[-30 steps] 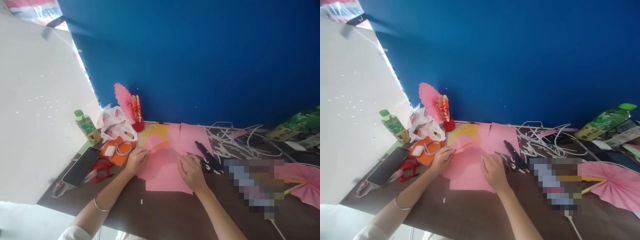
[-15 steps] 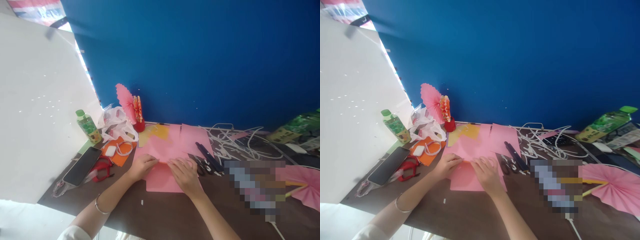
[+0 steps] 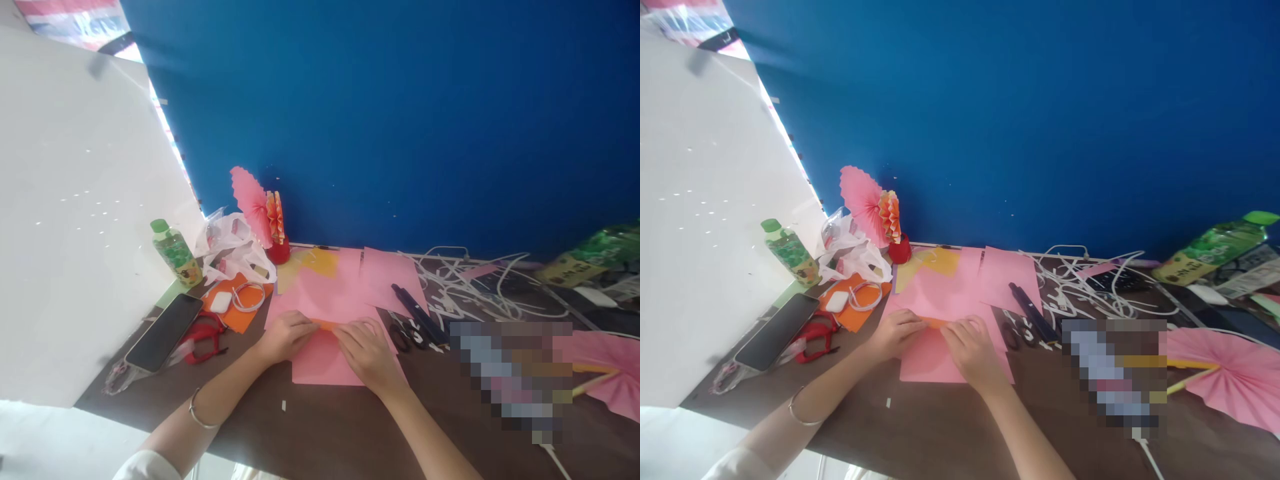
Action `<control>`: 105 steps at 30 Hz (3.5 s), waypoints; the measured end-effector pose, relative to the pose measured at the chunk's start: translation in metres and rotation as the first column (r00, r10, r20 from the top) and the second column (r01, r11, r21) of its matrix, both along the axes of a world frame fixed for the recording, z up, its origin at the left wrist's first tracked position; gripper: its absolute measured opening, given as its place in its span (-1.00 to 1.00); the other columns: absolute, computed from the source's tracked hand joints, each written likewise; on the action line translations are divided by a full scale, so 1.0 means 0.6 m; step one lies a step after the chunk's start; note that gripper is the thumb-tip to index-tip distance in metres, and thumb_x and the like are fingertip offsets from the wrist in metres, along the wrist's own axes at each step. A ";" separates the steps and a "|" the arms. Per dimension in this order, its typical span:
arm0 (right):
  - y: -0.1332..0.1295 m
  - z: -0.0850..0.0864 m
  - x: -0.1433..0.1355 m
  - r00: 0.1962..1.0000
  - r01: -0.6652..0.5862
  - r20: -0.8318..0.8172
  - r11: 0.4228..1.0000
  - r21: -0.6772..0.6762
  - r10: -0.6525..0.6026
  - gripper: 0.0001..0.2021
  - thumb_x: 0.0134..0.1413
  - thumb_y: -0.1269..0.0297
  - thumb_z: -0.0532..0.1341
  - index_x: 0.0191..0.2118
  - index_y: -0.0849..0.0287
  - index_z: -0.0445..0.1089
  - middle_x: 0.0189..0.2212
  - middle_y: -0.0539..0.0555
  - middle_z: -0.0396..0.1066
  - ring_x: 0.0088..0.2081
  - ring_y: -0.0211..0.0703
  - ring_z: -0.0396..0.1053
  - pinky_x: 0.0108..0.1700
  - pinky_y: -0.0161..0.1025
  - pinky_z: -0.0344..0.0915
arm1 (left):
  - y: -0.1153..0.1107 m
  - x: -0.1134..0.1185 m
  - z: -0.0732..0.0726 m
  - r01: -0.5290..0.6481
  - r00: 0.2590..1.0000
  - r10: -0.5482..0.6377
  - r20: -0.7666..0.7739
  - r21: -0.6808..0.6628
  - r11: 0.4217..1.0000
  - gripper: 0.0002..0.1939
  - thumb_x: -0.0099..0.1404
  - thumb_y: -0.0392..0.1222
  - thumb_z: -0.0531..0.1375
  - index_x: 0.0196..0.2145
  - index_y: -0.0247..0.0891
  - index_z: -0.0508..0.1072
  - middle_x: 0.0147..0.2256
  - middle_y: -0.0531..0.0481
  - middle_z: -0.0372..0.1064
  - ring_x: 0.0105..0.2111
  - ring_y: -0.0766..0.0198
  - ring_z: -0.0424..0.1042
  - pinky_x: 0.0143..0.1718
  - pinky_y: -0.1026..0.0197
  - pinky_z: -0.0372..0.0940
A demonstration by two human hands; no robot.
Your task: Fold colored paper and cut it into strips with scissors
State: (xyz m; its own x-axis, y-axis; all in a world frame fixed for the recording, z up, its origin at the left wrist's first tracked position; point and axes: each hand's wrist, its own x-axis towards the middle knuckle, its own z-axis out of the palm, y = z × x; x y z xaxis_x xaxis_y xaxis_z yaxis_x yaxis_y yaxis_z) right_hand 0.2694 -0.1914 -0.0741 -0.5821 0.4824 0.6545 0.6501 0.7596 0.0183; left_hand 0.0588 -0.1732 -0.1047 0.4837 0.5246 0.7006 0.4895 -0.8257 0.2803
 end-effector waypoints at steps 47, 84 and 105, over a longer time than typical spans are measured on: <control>0.002 -0.018 -0.007 0.997 -0.060 0.055 0.998 -0.005 0.060 -0.75 0.15 0.51 -0.04 -0.29 0.21 0.37 -0.39 0.12 0.40 -0.29 -0.14 0.31 -0.06 -0.06 0.16 | -0.018 0.011 0.018 -0.072 0.984 0.081 -0.158 0.061 0.995 -0.84 0.27 -0.34 0.00 -0.32 -0.29 0.37 -0.39 -0.07 0.40 -0.36 0.29 0.36 -0.34 0.22 0.27; 0.008 -0.014 0.007 0.993 -0.018 0.118 1.000 -0.006 0.018 -0.74 0.05 0.49 -0.01 -0.59 0.16 0.22 -0.63 -0.04 0.12 -0.51 -0.25 0.07 -0.08 -0.11 0.11 | -0.005 -0.001 0.017 -0.186 0.974 0.199 -0.104 0.126 0.974 -0.89 0.19 -0.35 0.07 -0.33 -0.22 0.36 -0.38 0.02 0.43 -0.27 0.27 0.35 -0.12 0.13 0.16; 0.023 0.004 0.041 0.983 0.167 -0.095 0.979 0.117 -0.156 -0.90 0.07 0.42 0.09 -0.32 0.20 0.35 -0.44 0.11 0.41 -0.31 -0.10 0.32 -0.12 -0.09 0.16 | 0.011 -0.033 0.019 -0.376 0.926 0.373 0.058 0.049 0.925 -0.83 0.28 -0.36 -0.02 -0.34 -0.25 0.35 -0.40 -0.01 0.39 -0.36 0.27 0.32 -0.24 0.15 0.18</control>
